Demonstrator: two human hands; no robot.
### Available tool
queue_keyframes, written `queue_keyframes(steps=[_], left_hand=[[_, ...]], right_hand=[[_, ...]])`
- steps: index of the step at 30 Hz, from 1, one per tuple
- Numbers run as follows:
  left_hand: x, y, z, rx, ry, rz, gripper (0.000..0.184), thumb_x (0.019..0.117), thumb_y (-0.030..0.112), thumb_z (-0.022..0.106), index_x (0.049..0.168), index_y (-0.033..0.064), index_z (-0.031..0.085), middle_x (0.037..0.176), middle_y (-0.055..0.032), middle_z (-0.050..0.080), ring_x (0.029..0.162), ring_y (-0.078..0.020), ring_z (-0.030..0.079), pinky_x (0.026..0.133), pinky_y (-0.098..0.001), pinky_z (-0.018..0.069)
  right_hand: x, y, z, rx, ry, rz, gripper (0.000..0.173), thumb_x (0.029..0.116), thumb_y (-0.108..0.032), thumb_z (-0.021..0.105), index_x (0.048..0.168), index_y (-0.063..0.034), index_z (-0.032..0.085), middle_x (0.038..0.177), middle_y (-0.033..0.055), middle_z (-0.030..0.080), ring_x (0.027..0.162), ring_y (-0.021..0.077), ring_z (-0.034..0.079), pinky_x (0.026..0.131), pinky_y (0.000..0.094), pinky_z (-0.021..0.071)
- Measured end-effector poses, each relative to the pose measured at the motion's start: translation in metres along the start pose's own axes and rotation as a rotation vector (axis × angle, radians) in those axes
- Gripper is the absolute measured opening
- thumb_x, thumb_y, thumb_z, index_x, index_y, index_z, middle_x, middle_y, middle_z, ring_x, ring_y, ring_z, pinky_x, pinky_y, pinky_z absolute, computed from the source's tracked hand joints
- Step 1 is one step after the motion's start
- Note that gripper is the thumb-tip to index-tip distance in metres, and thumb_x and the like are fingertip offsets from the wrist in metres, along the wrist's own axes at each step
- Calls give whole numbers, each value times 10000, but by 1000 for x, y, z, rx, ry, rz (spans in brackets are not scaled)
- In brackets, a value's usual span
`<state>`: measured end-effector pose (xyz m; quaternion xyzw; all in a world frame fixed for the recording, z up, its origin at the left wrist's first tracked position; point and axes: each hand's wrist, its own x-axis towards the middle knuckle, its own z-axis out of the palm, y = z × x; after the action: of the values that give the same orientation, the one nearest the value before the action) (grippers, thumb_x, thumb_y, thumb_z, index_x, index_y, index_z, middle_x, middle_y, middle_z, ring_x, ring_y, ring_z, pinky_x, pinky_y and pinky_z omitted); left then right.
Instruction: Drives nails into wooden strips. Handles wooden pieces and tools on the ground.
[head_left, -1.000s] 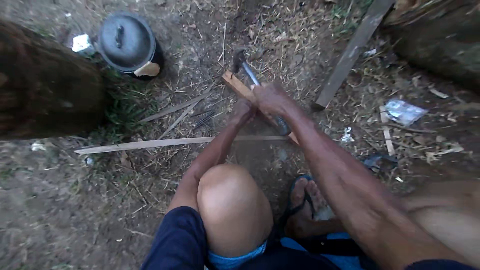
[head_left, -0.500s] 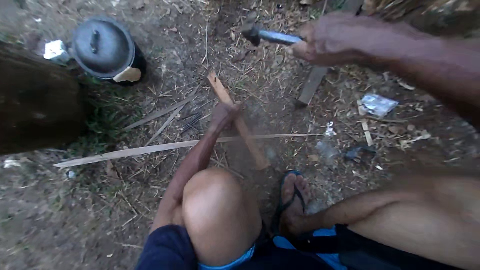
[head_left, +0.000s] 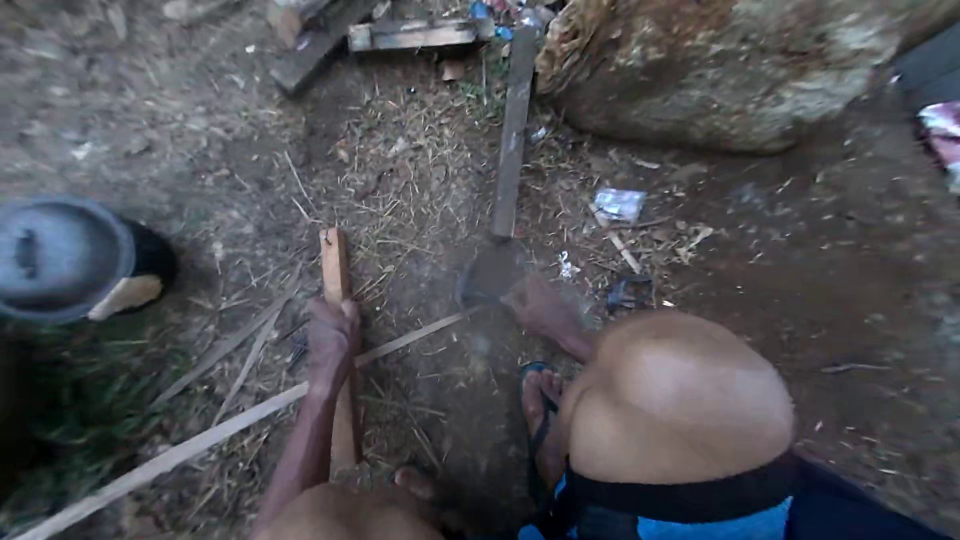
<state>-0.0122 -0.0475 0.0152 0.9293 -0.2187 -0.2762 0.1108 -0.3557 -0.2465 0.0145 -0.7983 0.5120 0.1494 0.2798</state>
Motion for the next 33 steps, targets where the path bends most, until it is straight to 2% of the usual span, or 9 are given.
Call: queue_keyframes(steps=[5, 7, 9, 12, 15, 18, 22, 26, 33], left_hand=[[12, -5, 3, 84, -19, -3, 717, 999, 569, 554, 1462, 28, 471, 1221, -251, 672, 1108, -420, 675, 937, -618, 535], [9, -9, -2, 114, 34, 34, 677, 1007, 544, 543, 1459, 44, 485, 1212, -237, 680, 1107, -409, 678, 932, -614, 538], [-7, 3, -20, 77, 127, 113, 665, 1015, 492, 555, 1467, 16, 453, 1182, -251, 674, 1072, -409, 682, 914, -604, 549], [-31, 18, -63, -117, 86, 144, 651, 1027, 517, 552, 1491, 84, 407, 1061, -222, 680, 919, -366, 699, 809, -585, 575], [-35, -13, -98, -540, -179, 160, 571, 991, 634, 545, 1422, 261, 517, 923, -86, 677, 696, -206, 645, 604, -418, 568], [-41, -29, -109, -934, -431, 208, 486, 1021, 588, 518, 1312, 209, 607, 807, -56, 637, 590, -154, 600, 530, -307, 546], [-45, -42, -99, -1207, -644, 192, 543, 1004, 602, 516, 1292, 153, 615, 779, -45, 592, 573, -132, 571, 534, -292, 541], [-48, -61, -82, -1396, -809, 249, 594, 968, 615, 563, 1291, 116, 596, 749, -28, 566, 542, -112, 536, 510, -261, 505], [-42, -69, -72, -1558, -997, 263, 718, 842, 626, 742, 1308, 101, 593, 699, -9, 574, 538, -144, 585, 517, -301, 549]], right_hand=[[92, -30, -29, 277, 244, 127, 1014, 867, -759, 612, 1544, -53, 346, 1481, 275, 472, 1201, 446, 613, 951, 648, 531], [124, -35, -31, 248, 233, 168, 1099, 792, -755, 687, 1541, -47, 307, 1471, 265, 480, 1163, 427, 638, 913, 627, 559], [144, -35, -34, 235, 250, 223, 1011, 794, -611, 754, 1491, -21, 320, 1427, 270, 508, 1172, 425, 639, 909, 613, 566], [128, -41, -47, 373, 213, 269, 984, 836, -495, 776, 1529, 21, 305, 1447, 296, 505, 1279, 448, 572, 1011, 641, 504], [98, -31, -43, 788, 126, 111, 831, 890, -433, 755, 1518, -71, 346, 1310, 211, 623, 1068, 354, 688, 844, 561, 608], [41, -21, -31, 1010, 27, 9, 725, 951, -357, 704, 1541, -148, 338, 1270, 164, 633, 945, 308, 703, 750, 500, 622], [-24, -28, -17, 793, -54, 43, 734, 940, -257, 697, 1561, -95, 340, 1379, 219, 586, 1093, 322, 684, 893, 513, 598], [-28, -11, -5, 531, -92, -98, 750, 948, -268, 680, 1574, -64, 320, 1461, 249, 527, 1294, 366, 579, 1068, 537, 493], [-7, -3, -25, 233, -73, -353, 711, 965, -220, 661, 1584, -107, 329, 1478, 251, 503, 1298, 431, 559, 1049, 651, 460]])
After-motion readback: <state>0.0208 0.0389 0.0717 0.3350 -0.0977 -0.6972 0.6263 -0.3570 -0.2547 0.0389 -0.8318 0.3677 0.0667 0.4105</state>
